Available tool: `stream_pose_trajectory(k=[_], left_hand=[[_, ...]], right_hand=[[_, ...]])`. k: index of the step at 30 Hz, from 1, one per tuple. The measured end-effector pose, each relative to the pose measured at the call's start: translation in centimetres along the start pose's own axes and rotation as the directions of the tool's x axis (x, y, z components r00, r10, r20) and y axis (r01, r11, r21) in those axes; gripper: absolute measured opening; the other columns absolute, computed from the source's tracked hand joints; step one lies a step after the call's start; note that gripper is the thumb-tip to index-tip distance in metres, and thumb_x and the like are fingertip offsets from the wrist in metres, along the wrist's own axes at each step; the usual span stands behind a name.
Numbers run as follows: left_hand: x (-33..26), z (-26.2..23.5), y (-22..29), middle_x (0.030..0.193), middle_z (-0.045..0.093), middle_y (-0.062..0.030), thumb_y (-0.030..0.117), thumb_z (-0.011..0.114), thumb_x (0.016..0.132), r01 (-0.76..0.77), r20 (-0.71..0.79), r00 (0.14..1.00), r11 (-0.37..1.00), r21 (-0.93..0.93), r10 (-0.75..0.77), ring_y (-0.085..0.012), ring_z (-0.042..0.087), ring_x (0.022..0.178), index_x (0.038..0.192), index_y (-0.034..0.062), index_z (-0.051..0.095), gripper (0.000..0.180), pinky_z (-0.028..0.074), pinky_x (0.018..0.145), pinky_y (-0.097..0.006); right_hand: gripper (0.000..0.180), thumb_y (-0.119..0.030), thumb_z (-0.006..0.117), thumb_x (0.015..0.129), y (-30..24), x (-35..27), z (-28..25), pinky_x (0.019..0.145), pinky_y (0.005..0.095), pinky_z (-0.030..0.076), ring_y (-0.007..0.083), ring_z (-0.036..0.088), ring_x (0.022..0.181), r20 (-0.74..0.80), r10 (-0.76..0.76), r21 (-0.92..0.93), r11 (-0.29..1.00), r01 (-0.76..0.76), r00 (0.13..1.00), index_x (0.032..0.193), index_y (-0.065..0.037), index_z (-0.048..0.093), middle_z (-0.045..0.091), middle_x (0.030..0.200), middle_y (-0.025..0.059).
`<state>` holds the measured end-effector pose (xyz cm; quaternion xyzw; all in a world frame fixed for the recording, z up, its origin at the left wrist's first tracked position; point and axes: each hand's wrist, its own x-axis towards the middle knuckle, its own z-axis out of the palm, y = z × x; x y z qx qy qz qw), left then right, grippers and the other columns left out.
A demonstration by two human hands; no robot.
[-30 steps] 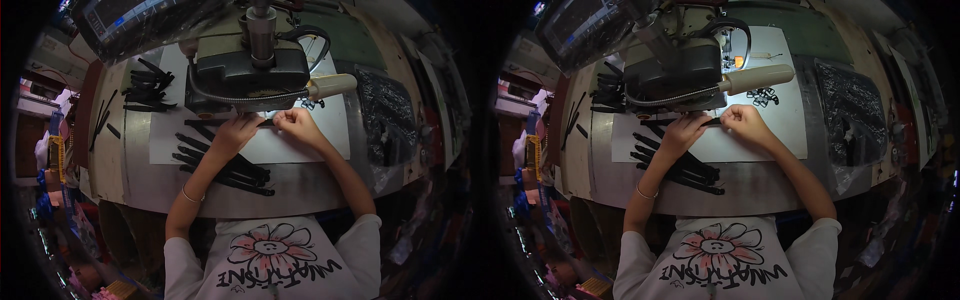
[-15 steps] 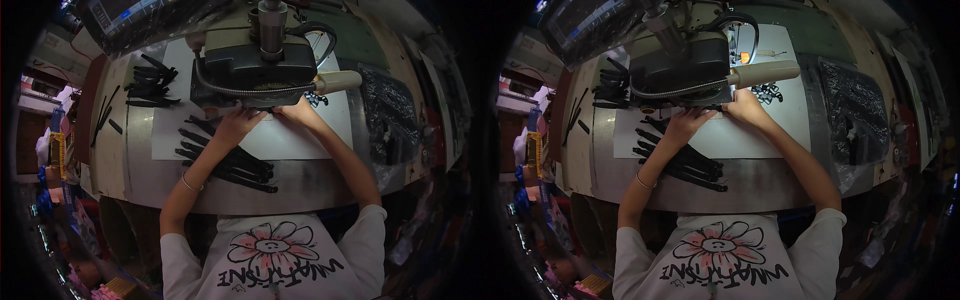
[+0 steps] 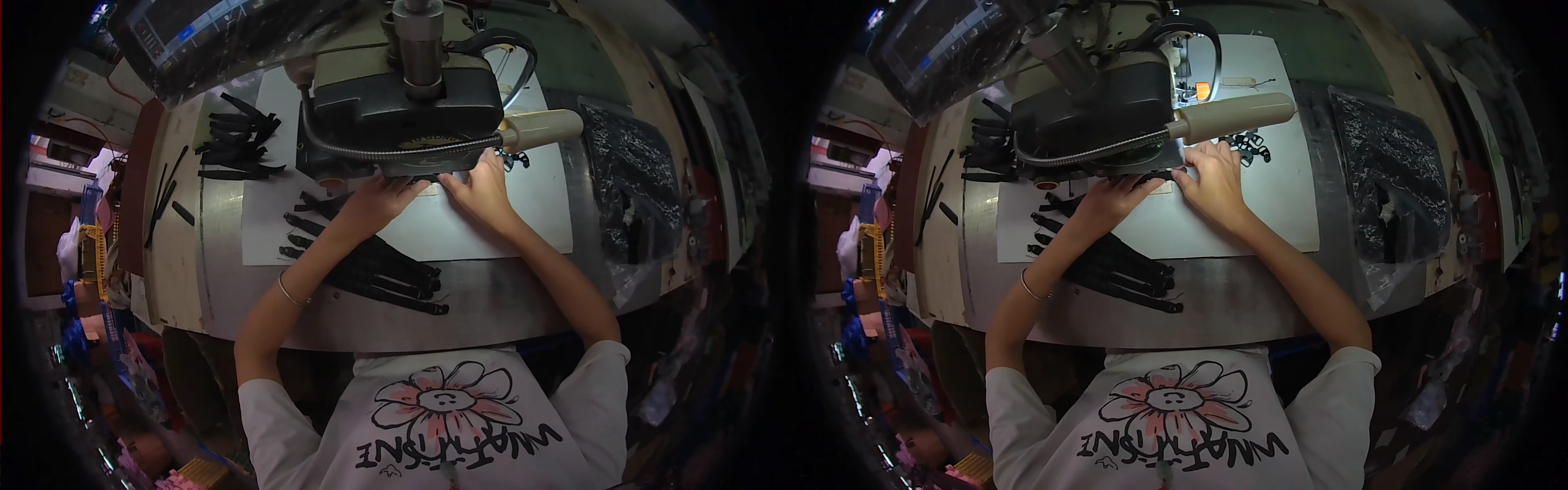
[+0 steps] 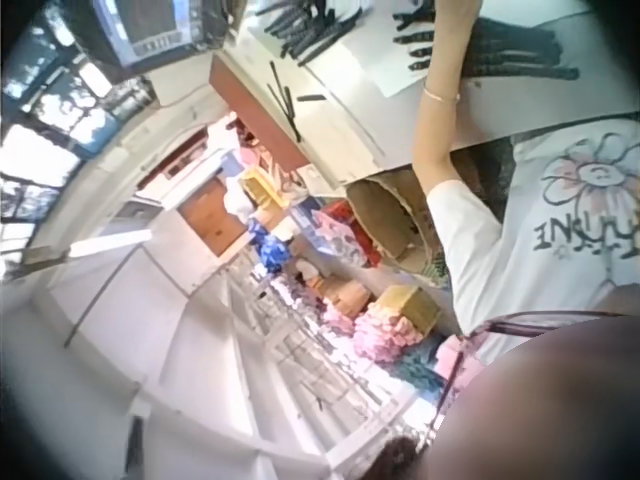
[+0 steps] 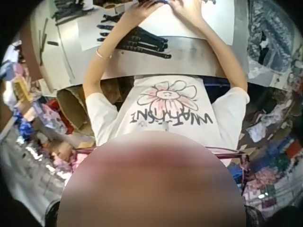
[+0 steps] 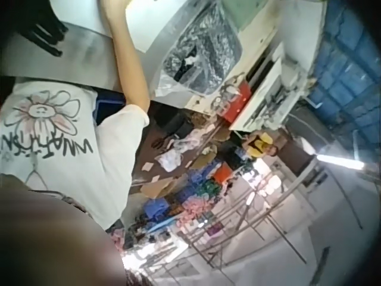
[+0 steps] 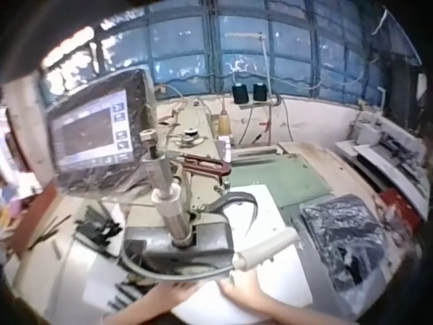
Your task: Attaching metal hardware to leather straps using a machine in a workshop.
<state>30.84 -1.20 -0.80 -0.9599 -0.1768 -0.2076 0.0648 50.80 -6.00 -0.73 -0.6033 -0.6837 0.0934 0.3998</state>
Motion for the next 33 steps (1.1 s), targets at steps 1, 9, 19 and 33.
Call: stream_pose_trajectory(k=[1,9,19,33], left_hand=[[0.0,-0.1,-0.2,0.105,0.057,-0.0079,0.006,0.055,0.076,-0.038,-0.043,0.998,0.999,0.011,0.038,-0.0229,0.055,0.1,0.108,0.0061,0.058,0.032,0.047,0.084,-0.031],[0.1,0.2,-0.1,0.102,0.061,-0.0073,0.006,0.055,0.077,-0.083,-0.041,0.995,0.992,0.095,0.087,-0.0204,0.058,0.097,0.107,0.0055,0.058,0.03,0.047,0.084,-0.03],[-0.1,0.6,0.3,0.103,0.062,-0.0097,0.007,0.055,0.081,-0.012,-0.002,1.0,0.999,0.034,0.013,-0.0221,0.059,0.099,0.107,0.0029,0.058,0.027,0.045,0.088,-0.033],[0.2,0.6,0.4,0.091,0.062,-0.0019,0.009,0.059,0.075,0.017,-0.114,0.993,0.997,0.081,-0.008,-0.0184,0.058,0.096,0.107,0.0072,0.063,0.032,0.035,0.098,-0.036]], right_hand=[[0.014,-0.016,0.068,0.069,0.0,0.0,0.2,0.074,0.035,0.03,0.0242,0.046,0.084,-0.012,0.006,0.004,1.0,-0.006,1.0,0.08,-0.008,0.065,0.056,0.084,0.0044],[0.01,-0.013,0.067,0.067,0.8,0.1,0.4,0.076,0.0357,0.028,0.0241,0.045,0.092,0.055,0.029,0.079,0.996,-0.033,0.998,0.071,-0.007,0.06,0.058,0.089,0.0046],[0.012,-0.014,0.068,0.066,3.0,0.3,1.0,0.089,0.0378,0.028,0.0278,0.049,0.094,0.191,0.048,0.326,0.939,-0.11,0.98,0.072,-0.006,0.061,0.06,0.084,0.0086],[0.009,-0.012,0.061,0.07,1.2,0.0,0.2,0.091,0.0407,0.028,0.0298,0.051,0.094,0.147,0.02,0.188,0.981,-0.048,0.989,0.078,-0.01,0.062,0.06,0.085,0.0113]])
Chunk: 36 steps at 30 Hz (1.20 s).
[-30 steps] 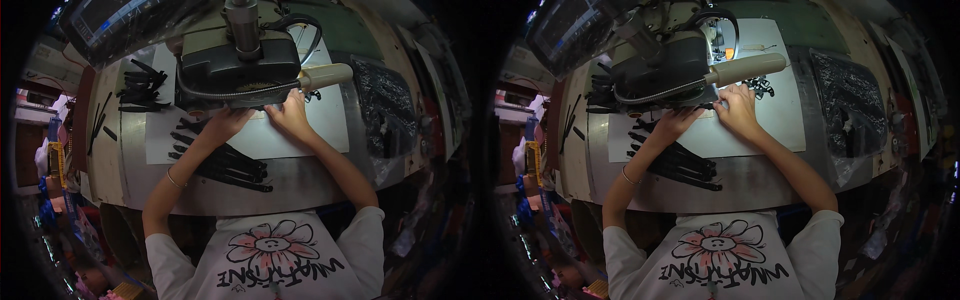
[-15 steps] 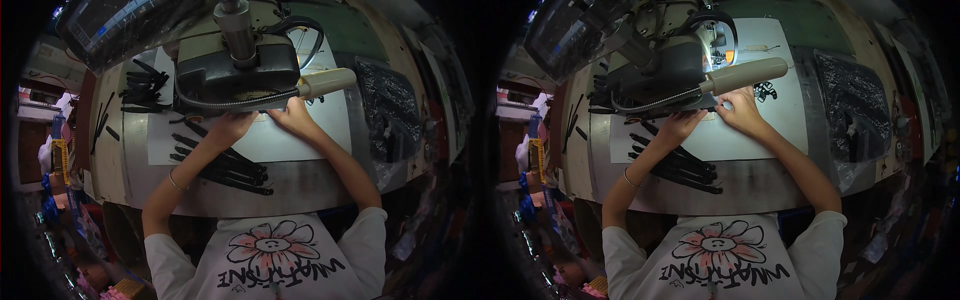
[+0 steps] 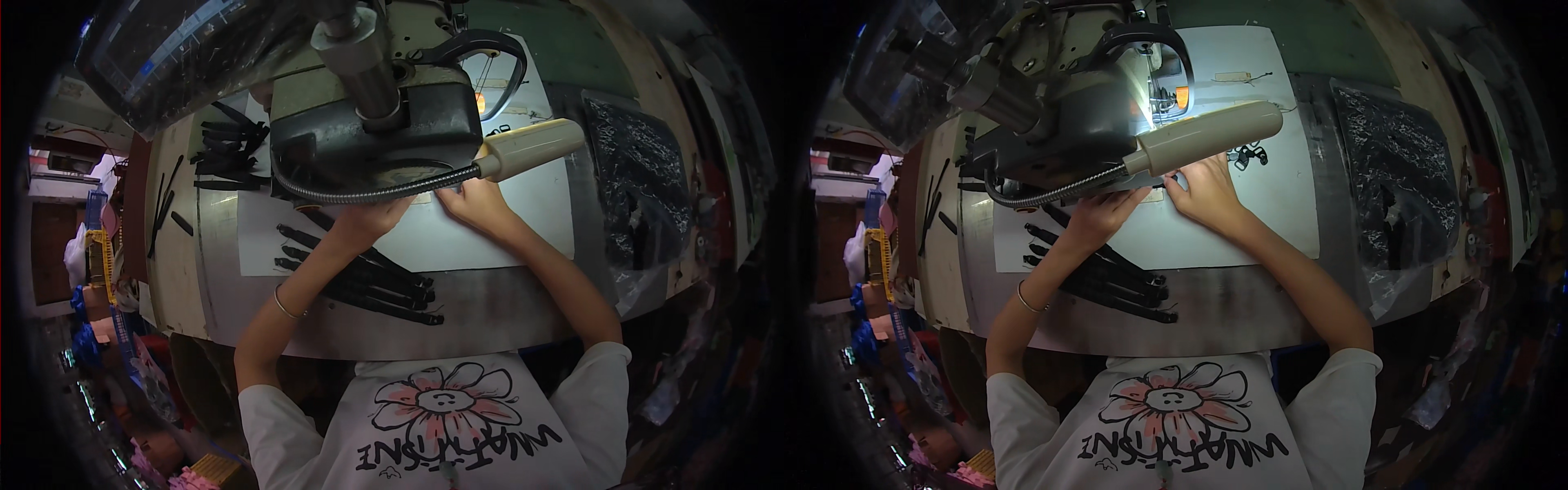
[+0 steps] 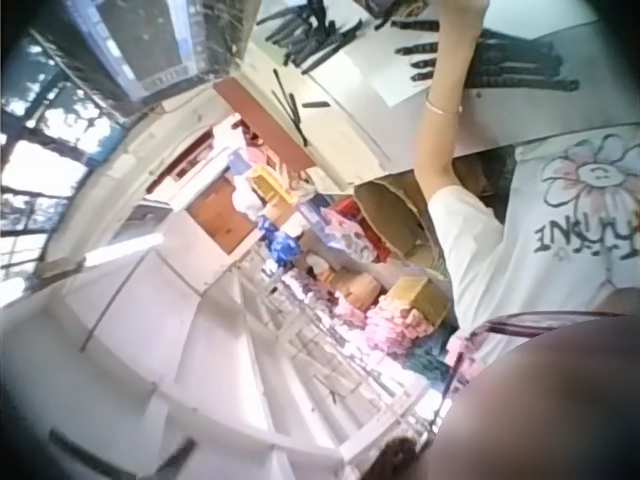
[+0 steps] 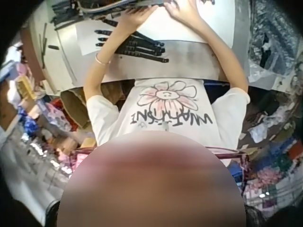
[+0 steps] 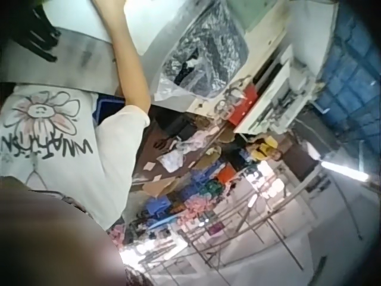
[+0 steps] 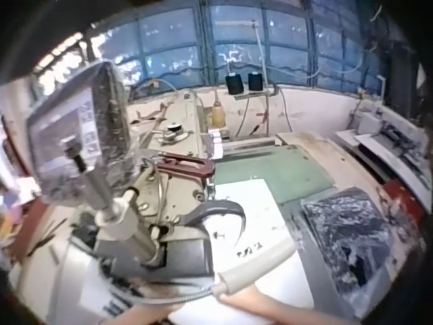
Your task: Attaching metal hardware to leather straps using a machine in a workshop.
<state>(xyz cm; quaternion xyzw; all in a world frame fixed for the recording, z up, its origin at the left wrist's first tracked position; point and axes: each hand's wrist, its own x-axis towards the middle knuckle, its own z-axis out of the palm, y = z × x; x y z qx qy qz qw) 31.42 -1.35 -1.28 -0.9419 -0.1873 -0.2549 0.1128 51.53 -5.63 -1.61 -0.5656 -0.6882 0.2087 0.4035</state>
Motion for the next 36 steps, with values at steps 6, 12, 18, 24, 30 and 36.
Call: stream_pose_trajectory(k=[6,12,18,24,30,36], left_hand=[[0.6,-1.3,2.6,0.11,0.057,-0.0055,0.01,0.055,0.074,0.101,0.198,0.974,0.994,0.038,-0.107,-0.0227,0.054,0.099,0.112,0.0044,0.059,0.039,0.042,0.089,-0.036],[0.4,-1.4,3.6,0.111,0.052,-0.0084,0.005,0.052,0.074,0.221,0.164,0.961,0.975,0.018,-0.221,-0.0255,0.052,0.1,0.119,0.0039,0.052,0.046,0.038,0.093,-0.04],[0.4,-1.3,4.5,0.11,0.05,-0.0131,0.003,0.053,0.073,0.28,0.204,0.938,0.96,0.024,-0.279,-0.0274,0.049,0.102,0.118,0.0036,0.051,0.046,0.036,0.094,-0.044],[0.6,-1.4,4.7,0.109,0.05,-0.0133,0.006,0.054,0.073,0.28,0.171,0.943,0.959,0.05,-0.284,-0.0272,0.048,0.103,0.116,0.0031,0.052,0.043,0.035,0.097,-0.046],[0.8,-1.2,4.8,0.108,0.051,-0.0121,0.007,0.053,0.074,0.276,0.134,0.951,0.96,0.052,-0.28,-0.0261,0.049,0.102,0.114,0.0033,0.054,0.04,0.034,0.098,-0.047],[0.2,-0.8,4.9,0.106,0.051,-0.0101,0.011,0.052,0.076,0.304,0.155,0.936,0.948,0.093,-0.316,-0.0239,0.05,0.102,0.117,0.0054,0.053,0.041,0.033,0.1,-0.047]], right_hand=[[0.015,-0.012,0.062,0.07,0.4,-0.1,0.0,0.092,0.0421,0.029,0.0317,0.051,0.098,-0.018,-0.014,0.054,0.998,0.015,1.0,0.085,-0.009,0.063,0.06,0.093,0.0139],[0.027,-0.014,0.063,0.071,-0.5,1.4,-1.6,0.086,0.0413,0.038,0.0338,0.052,0.097,0.211,0.191,0.133,0.966,-0.221,0.959,0.097,-0.005,0.059,0.058,0.099,0.0165],[0.024,-0.017,0.058,0.078,1.6,3.7,-1.4,0.075,0.0393,0.045,0.034,0.058,0.083,0.391,0.0,0.043,0.999,-0.019,0.92,0.094,0.001,0.055,0.059,0.087,0.0196],[0.018,-0.007,0.05,0.074,0.0,4.8,-2.8,0.07,0.0431,0.045,0.0375,0.058,0.076,0.465,-0.014,-0.201,0.972,0.122,0.885,0.089,0.001,0.055,0.06,0.079,0.0209],[0.018,-0.006,0.049,0.072,2.0,3.1,-2.1,0.068,0.0445,0.046,0.0379,0.058,0.071,0.382,-0.078,-0.286,0.937,0.198,0.921,0.085,0.003,0.056,0.059,0.075,0.0199],[0.016,-0.005,0.057,0.076,-0.5,1.2,-2.0,0.076,0.0446,0.045,0.0394,0.056,0.085,0.185,-0.224,-0.128,0.96,0.25,0.957,0.089,0.005,0.056,0.057,0.088,0.0228]])
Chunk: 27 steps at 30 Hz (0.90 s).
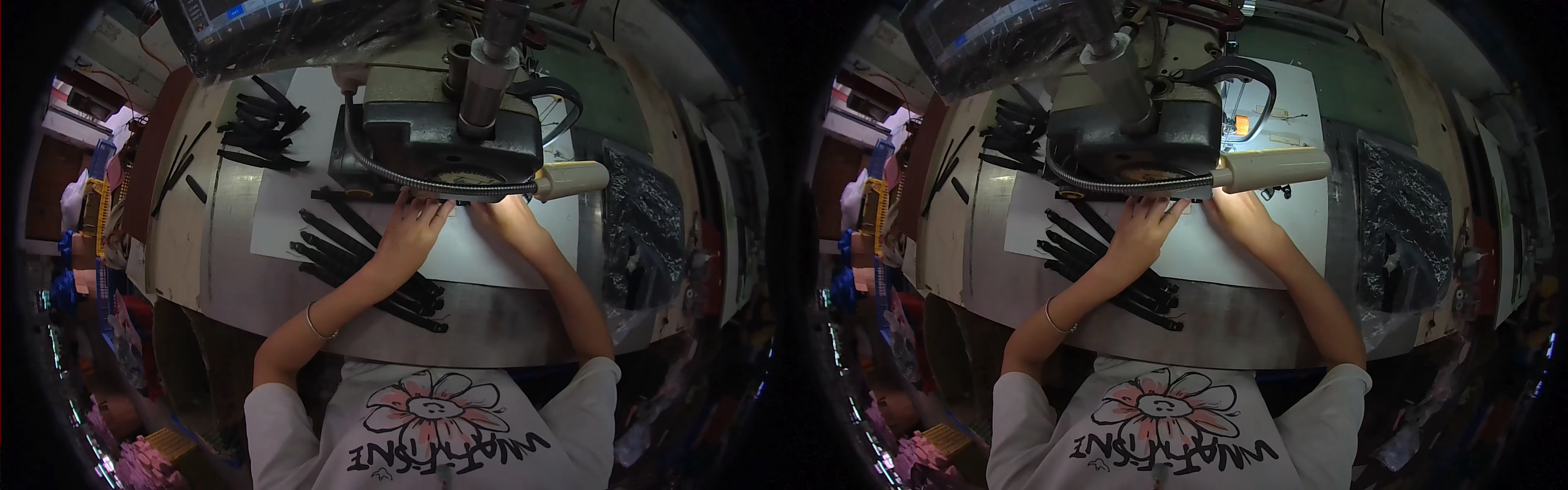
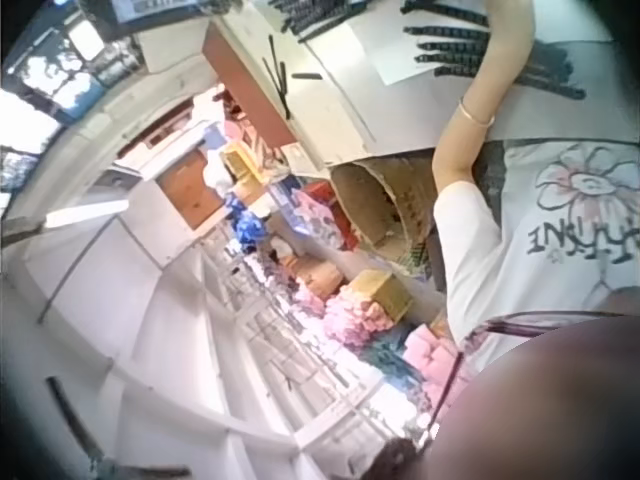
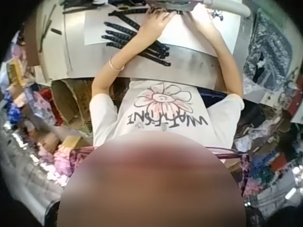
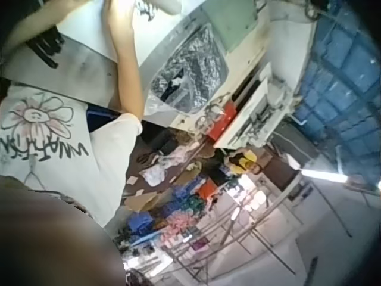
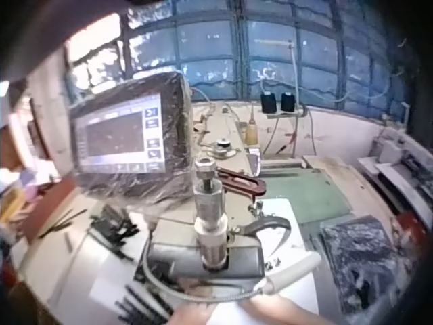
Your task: Attaching metal hardware to leather straps using a machine in a workshop.
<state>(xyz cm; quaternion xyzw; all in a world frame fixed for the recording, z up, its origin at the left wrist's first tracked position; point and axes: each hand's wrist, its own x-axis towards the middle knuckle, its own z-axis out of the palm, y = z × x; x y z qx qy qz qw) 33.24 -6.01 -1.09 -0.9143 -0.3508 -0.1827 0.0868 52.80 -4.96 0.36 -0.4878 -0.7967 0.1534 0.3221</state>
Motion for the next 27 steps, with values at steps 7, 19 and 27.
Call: stream_pose_trajectory(k=[7,19,27], left_hand=[[-0.1,-0.1,0.0,0.105,0.052,-0.0096,0.01,0.051,0.075,0.004,-0.002,1.0,1.0,0.016,-0.004,-0.0216,0.051,0.102,0.117,0.0046,0.053,0.043,0.03,0.102,-0.047],[-0.6,-0.4,-1.9,0.107,0.054,-0.0104,0.004,0.051,0.071,-0.041,0.06,0.997,0.993,-0.113,0.048,-0.0243,0.052,0.1,0.117,-0.0015,0.051,0.046,0.032,0.099,-0.044],[-0.5,-0.3,-2.0,0.109,0.054,-0.0113,0.004,0.051,0.072,-0.059,0.051,0.997,0.991,-0.119,0.066,-0.0253,0.052,0.1,0.118,-0.0019,0.05,0.047,0.034,0.097,-0.044]], right_hand=[[0.022,-0.001,0.058,0.072,-2.7,-1.6,1.8,0.077,0.0411,0.043,0.0328,0.053,0.092,-0.176,-0.182,-0.363,0.925,0.108,0.967,0.092,0.006,0.055,0.052,0.099,0.0195],[0.04,-0.005,0.061,0.066,-2.4,-2.9,2.8,0.073,0.0345,0.041,0.0252,0.048,0.084,-0.09,-0.196,-0.355,0.923,0.152,0.976,0.101,0.014,0.054,0.049,0.096,0.0149],[0.041,-0.007,0.062,0.066,-2.2,-2.8,2.9,0.074,0.0347,0.041,0.0263,0.048,0.085,-0.102,-0.178,-0.343,0.93,0.133,0.979,0.1,0.013,0.055,0.049,0.094,0.0147]])
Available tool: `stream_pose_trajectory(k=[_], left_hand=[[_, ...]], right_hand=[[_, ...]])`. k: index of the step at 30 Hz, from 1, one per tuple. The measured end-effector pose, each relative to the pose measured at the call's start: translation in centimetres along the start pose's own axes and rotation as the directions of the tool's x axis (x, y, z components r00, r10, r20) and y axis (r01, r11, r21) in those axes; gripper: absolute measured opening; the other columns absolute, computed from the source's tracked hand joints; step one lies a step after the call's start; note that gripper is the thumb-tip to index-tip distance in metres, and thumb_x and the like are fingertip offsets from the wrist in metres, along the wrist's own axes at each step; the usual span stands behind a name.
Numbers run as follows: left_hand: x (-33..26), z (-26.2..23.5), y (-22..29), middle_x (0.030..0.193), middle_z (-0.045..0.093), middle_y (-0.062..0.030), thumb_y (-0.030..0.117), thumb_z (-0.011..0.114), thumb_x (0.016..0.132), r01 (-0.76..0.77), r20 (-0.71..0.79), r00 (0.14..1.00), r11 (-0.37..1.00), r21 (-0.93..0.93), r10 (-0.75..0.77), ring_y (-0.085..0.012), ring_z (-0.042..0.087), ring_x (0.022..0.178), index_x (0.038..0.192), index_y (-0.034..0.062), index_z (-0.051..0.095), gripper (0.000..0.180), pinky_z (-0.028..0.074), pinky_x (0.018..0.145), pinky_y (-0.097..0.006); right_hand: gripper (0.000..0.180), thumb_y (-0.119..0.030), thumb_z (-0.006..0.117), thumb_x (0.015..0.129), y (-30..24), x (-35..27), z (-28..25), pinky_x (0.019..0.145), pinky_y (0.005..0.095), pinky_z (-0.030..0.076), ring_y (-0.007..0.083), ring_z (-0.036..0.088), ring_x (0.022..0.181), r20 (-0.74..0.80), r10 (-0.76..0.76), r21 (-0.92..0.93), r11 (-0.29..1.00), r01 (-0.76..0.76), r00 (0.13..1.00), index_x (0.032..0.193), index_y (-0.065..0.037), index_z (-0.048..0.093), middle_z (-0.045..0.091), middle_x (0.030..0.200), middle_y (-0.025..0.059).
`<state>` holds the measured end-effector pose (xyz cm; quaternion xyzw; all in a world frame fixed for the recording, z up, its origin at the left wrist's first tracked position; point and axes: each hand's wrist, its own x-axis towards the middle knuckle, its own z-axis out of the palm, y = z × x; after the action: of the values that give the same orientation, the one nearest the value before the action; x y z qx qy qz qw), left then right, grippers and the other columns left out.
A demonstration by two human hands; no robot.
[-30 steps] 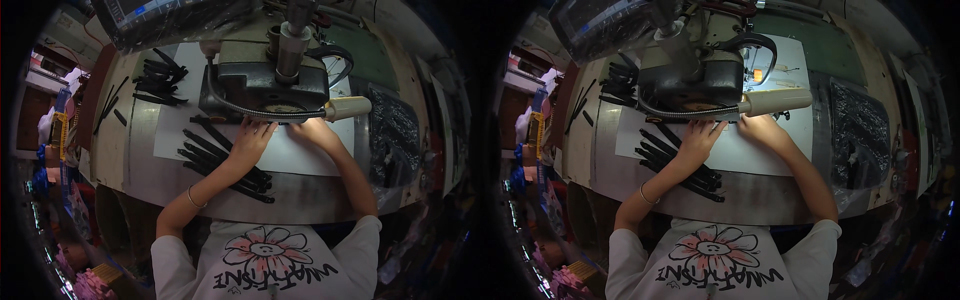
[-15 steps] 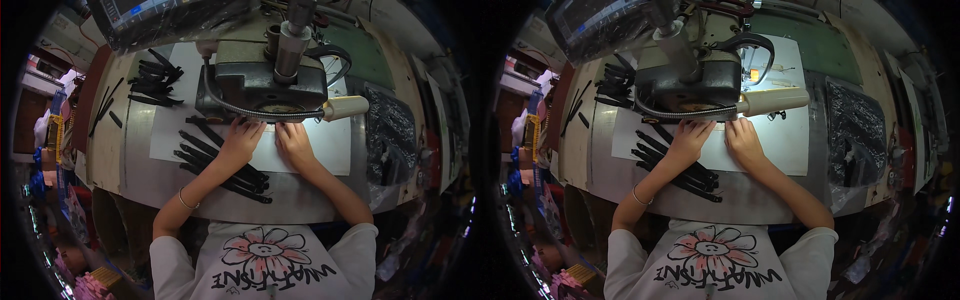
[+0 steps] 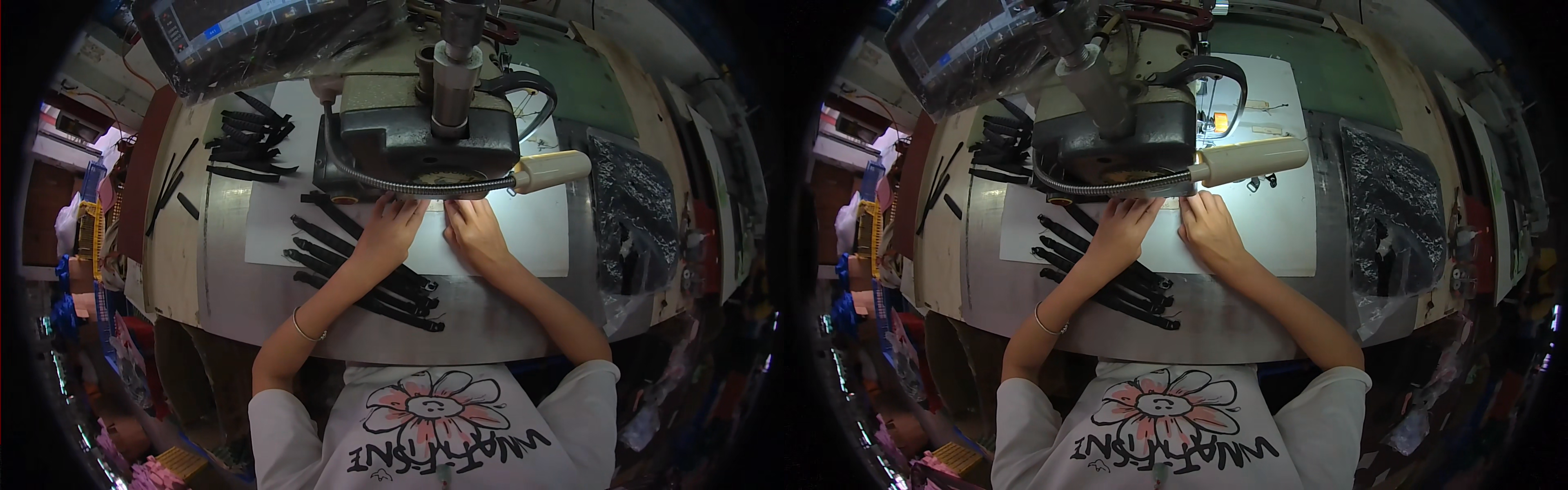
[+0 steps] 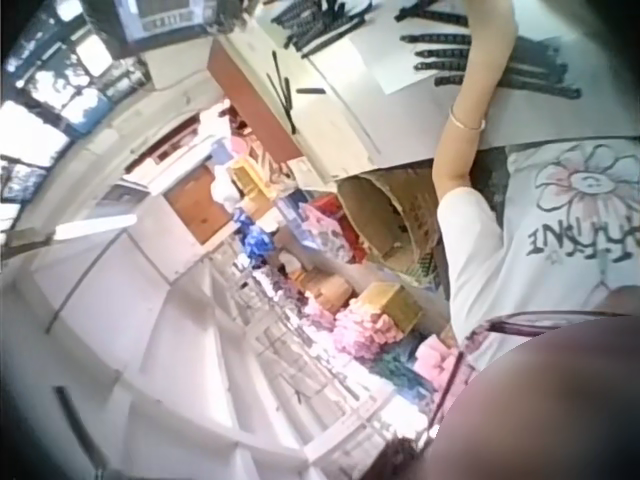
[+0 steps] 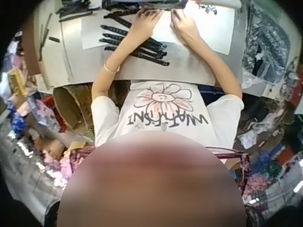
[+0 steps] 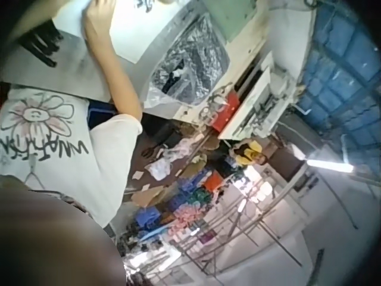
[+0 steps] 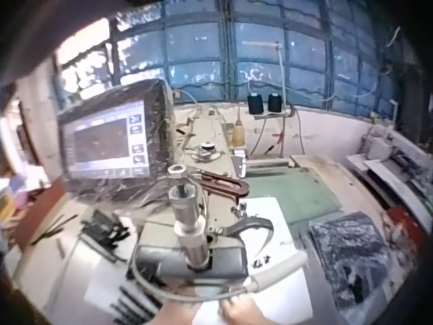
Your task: Attaching metal hardware to leather straps using a machine in a workshop.
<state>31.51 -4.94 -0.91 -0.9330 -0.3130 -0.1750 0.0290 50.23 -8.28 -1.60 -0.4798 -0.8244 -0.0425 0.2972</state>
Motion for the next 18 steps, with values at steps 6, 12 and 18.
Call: stream_pose_trajectory(k=[6,12,18], left_hand=[[-0.05,0.04,0.32,0.107,0.054,-0.0115,0.004,0.051,0.072,-0.012,-0.011,1.0,1.0,0.013,0.012,-0.0256,0.052,0.1,0.117,-0.0029,0.05,0.046,0.036,0.096,-0.042],[0.09,0.3,0.01,0.107,0.054,-0.0115,0.004,0.051,0.072,0.005,0.021,1.0,1.0,0.018,-0.006,-0.0253,0.052,0.099,0.115,-0.0037,0.051,0.044,0.037,0.095,-0.041],[0.08,-0.34,0.39,0.108,0.054,-0.0124,0.003,0.05,0.072,-0.009,-0.012,1.0,0.999,-0.047,0.008,-0.0269,0.052,0.1,0.114,-0.0043,0.052,0.043,0.036,0.096,-0.04]], right_hand=[[0.04,-0.007,0.062,0.066,-0.51,-0.27,-0.16,0.073,0.0342,0.041,0.0261,0.048,0.085,0.025,0.035,0.007,0.999,-0.035,0.999,0.101,0.012,0.055,0.049,0.095,0.0143],[0.04,-0.005,0.062,0.066,-0.06,0.25,0.08,0.071,0.0343,0.04,0.0258,0.048,0.084,-0.005,0.029,0.015,0.999,-0.029,1.0,0.102,0.011,0.055,0.05,0.097,0.0143],[0.04,-0.004,0.062,0.066,-0.55,-0.54,-0.07,0.069,0.0346,0.04,0.0263,0.048,0.083,0.002,0.063,0.018,0.998,-0.063,0.998,0.103,0.01,0.054,0.05,0.1,0.0146]])
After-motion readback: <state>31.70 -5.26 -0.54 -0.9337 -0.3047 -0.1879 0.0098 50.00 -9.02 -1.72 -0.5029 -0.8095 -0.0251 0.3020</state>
